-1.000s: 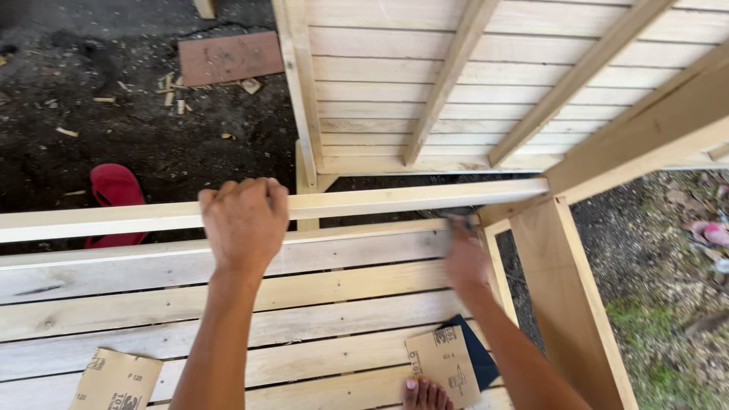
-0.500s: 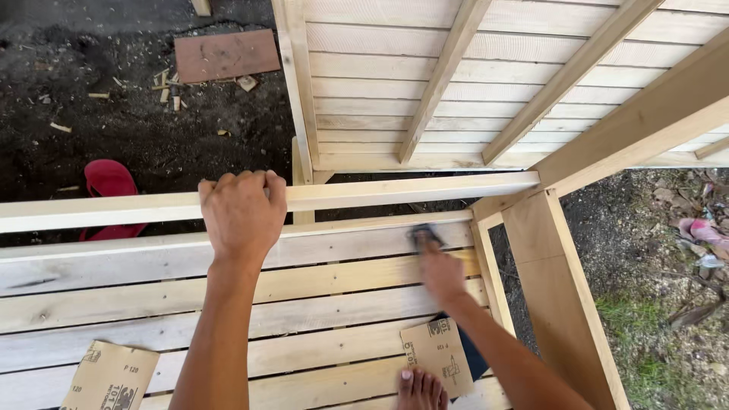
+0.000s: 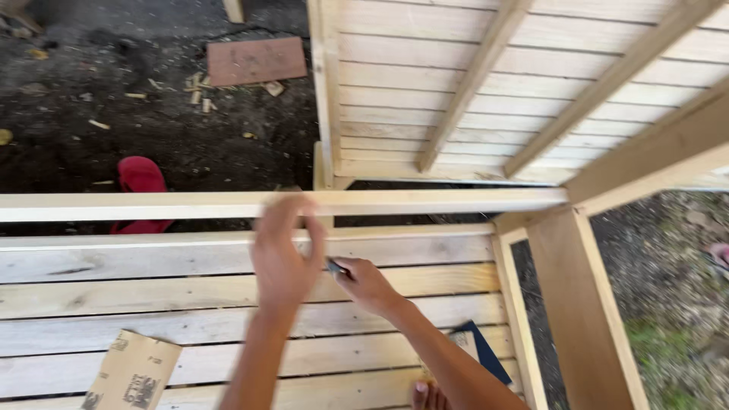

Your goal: The person sands the wooden slats and rails of an outdoor wooden frame structure by hand, rubbing sandpaper along the planks and rails and moving along the structure to sand different sections.

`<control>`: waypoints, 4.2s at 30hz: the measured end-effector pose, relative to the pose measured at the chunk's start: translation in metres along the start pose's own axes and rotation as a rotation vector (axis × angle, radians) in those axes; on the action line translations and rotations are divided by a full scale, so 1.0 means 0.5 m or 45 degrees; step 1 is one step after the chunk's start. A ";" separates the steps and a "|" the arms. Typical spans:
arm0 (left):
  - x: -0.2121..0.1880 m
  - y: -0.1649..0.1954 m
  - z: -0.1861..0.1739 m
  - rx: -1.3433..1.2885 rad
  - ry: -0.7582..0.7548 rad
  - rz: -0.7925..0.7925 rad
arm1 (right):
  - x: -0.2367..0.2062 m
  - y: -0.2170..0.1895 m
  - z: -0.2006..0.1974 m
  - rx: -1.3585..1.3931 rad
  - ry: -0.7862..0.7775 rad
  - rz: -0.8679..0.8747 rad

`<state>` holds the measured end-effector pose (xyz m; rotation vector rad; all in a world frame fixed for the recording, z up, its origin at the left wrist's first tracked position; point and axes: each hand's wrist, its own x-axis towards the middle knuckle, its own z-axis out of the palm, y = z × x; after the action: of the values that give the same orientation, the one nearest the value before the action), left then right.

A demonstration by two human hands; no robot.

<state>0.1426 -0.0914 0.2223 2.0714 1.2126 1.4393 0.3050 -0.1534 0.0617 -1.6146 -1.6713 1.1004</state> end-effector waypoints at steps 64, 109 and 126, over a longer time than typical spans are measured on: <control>-0.355 -0.188 0.206 -0.669 -0.803 -1.289 | -0.129 0.221 -0.238 -0.938 1.198 0.350; -0.391 -0.149 0.127 -0.693 -0.385 -1.653 | 0.042 0.216 -0.276 -0.457 0.083 -0.021; -0.362 -0.173 0.178 -0.765 -0.114 -1.624 | 0.056 0.183 -0.298 -0.401 -0.083 0.205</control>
<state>0.1603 -0.1690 0.0180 0.6333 1.3774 0.8492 0.4755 -0.1057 0.0549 -1.9580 -1.8565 1.0130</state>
